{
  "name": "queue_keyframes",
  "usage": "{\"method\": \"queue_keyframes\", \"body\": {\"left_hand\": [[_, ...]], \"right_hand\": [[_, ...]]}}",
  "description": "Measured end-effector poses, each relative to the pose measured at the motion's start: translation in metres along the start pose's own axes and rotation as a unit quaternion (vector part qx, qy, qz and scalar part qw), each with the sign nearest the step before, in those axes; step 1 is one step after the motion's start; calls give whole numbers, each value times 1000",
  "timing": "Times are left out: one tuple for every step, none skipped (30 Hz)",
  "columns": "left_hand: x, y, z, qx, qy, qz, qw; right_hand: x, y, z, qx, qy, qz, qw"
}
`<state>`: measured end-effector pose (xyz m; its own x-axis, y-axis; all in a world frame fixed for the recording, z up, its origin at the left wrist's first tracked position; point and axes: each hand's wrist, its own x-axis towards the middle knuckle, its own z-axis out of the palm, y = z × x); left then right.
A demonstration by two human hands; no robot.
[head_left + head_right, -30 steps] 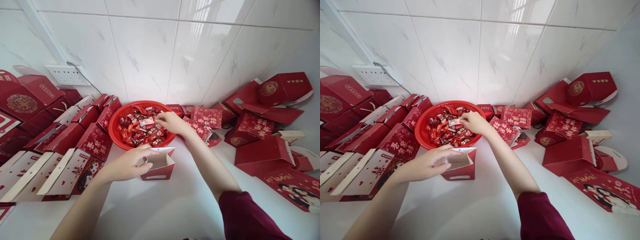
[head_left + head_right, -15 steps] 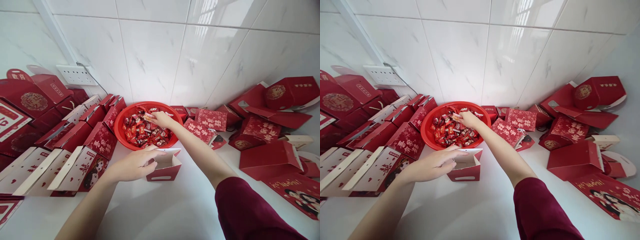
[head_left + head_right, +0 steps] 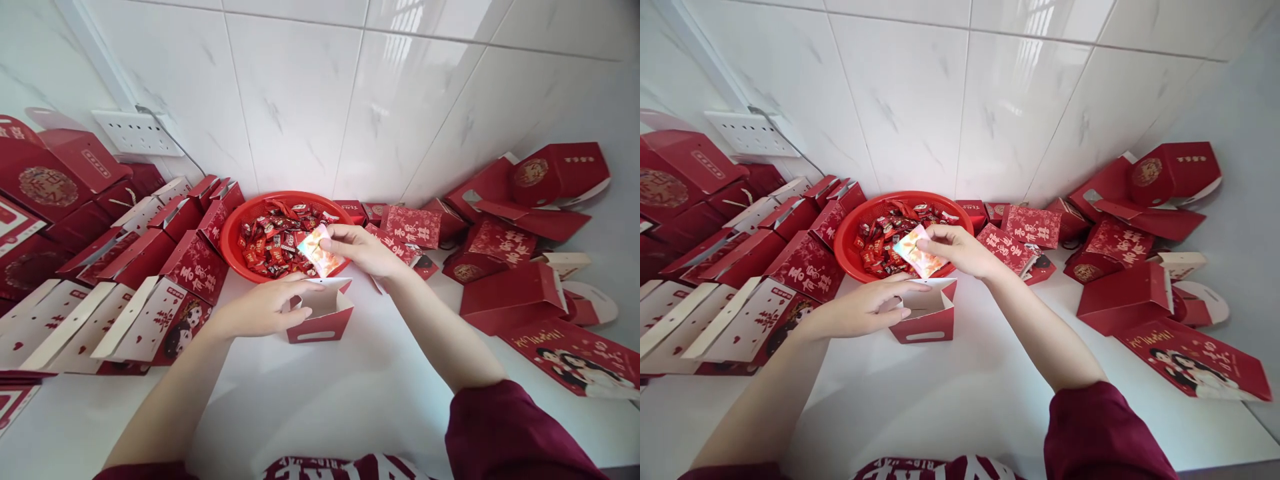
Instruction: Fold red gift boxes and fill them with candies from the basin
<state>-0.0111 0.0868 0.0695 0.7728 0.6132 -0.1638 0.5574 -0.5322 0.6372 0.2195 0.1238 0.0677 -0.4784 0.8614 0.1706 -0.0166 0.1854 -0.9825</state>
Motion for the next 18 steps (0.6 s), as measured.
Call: {"method": "queue_keyframes", "body": {"left_hand": [[0,-1,1,1,4,2,1000],[0,-2,2,2,8,1,1000],[0,-3,2,6,11,-3,1000],[0,-4,3,9,12,-7,1000],[1,-5,3,10,15,-5,1000],[2,-5,4,7,18,1,1000],[2,-5,4,2,21,12,1000],[3,-5,4,-5,24,24,999],[4,-5,4,-11,25,34,999],[5,-4,4,-13,24,41,999],[5,-4,4,-13,22,45,999],[6,-4,4,-12,21,48,999],[6,-3,4,-12,22,52,998],[6,-3,5,-11,24,54,998],[6,-4,5,-9,26,52,998],[7,-4,6,-7,28,48,998],[7,-4,8,-5,30,41,999],[7,-5,9,-5,33,34,999]], "right_hand": [[-7,-9,2,-55,-3,-23,998],[-14,-18,5,-108,-12,-38,993],[-21,-26,8,-159,-21,-46,986],[-26,-33,10,-208,-32,-47,976],[-30,-39,13,-256,-46,-46,965],[-34,-43,15,-302,-60,-44,950],[-36,-45,17,-346,-76,-44,934],[-37,-46,18,-385,-97,-45,917],[-38,-46,20,-417,-118,-44,900],[-38,-46,21,-441,-139,-38,886],[-37,-45,23,-458,-158,-28,874],[-35,-45,25,-472,-176,-15,864],[-32,-45,27,-482,-198,-2,854],[-27,-45,29,-490,-227,12,841],[-22,-46,31,-497,-264,26,826],[-15,-46,34,-499,-311,46,807],[-7,-46,36,-496,-361,72,786],[1,-44,37,-489,-399,106,768]]}}
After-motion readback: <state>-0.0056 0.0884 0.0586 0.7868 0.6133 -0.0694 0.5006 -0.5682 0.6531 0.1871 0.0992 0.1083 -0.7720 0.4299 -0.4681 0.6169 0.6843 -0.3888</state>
